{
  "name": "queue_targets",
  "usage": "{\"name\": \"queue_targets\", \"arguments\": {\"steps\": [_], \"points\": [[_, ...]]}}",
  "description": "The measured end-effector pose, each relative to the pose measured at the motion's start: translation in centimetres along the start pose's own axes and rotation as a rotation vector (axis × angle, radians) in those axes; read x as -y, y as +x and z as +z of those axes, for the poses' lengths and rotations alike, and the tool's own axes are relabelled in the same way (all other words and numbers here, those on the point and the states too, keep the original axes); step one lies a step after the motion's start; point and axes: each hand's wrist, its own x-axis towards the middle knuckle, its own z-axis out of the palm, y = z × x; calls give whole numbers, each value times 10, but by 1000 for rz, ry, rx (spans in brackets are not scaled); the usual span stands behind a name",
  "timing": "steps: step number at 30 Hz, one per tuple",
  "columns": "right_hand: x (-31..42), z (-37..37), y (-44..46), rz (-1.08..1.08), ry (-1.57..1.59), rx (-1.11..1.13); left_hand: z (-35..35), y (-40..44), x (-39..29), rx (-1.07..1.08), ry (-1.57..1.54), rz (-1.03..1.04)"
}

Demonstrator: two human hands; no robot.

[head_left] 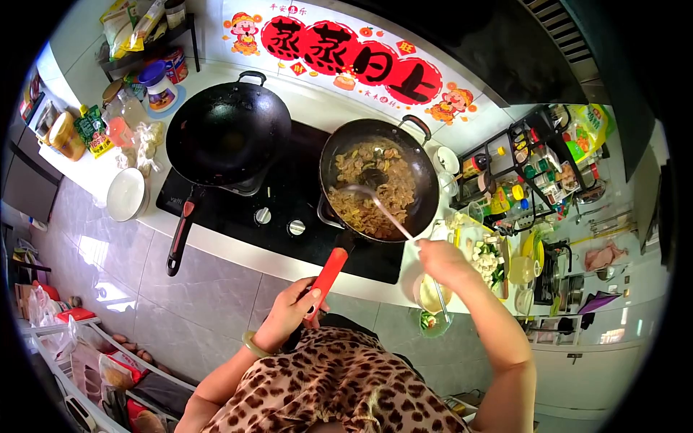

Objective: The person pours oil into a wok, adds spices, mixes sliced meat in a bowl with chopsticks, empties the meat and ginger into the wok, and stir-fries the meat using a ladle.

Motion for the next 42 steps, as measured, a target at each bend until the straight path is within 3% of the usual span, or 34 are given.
{"name": "queue_targets", "arguments": {"steps": [3, 6, 8, 12, 14, 16, 18, 22, 25, 31, 36, 42], "points": [[-66, 9, 20, 114, 128, -242, -2, 1, 3, 12, 5, 7], [-92, -21, 38, 55, 51, -347, 0, 0, 0, 22, 5, -1], [-78, -44, 54, 315, 593, -16, 0, -2, -1, 6, 8, -21], [-28, -34, 99, 143, 928, 166, -1, -1, -3, 26, 39, -41], [10, -40, 81, 70, 672, 133, 1, -4, -6, -13, 54, -51], [12, -14, 58, -248, 1, -269, 1, -6, -4, -14, 66, -53], [13, -21, 6, -183, -125, -158, 1, -4, -2, -7, 76, -50], [-52, -18, -51, -146, -393, -325, 0, -5, -2, 2, 84, -47], [-60, -50, -95, -83, -356, -388, 2, -6, -4, -13, 85, -59], [-40, -72, -115, -80, -136, -9, 1, -7, -4, -15, 61, -68], [-22, -27, -22, -82, -223, -124, 2, -6, -1, -24, 70, -43], [-44, -62, 46, -21, -213, -379, 1, -6, -2, -19, 82, -40]]}}
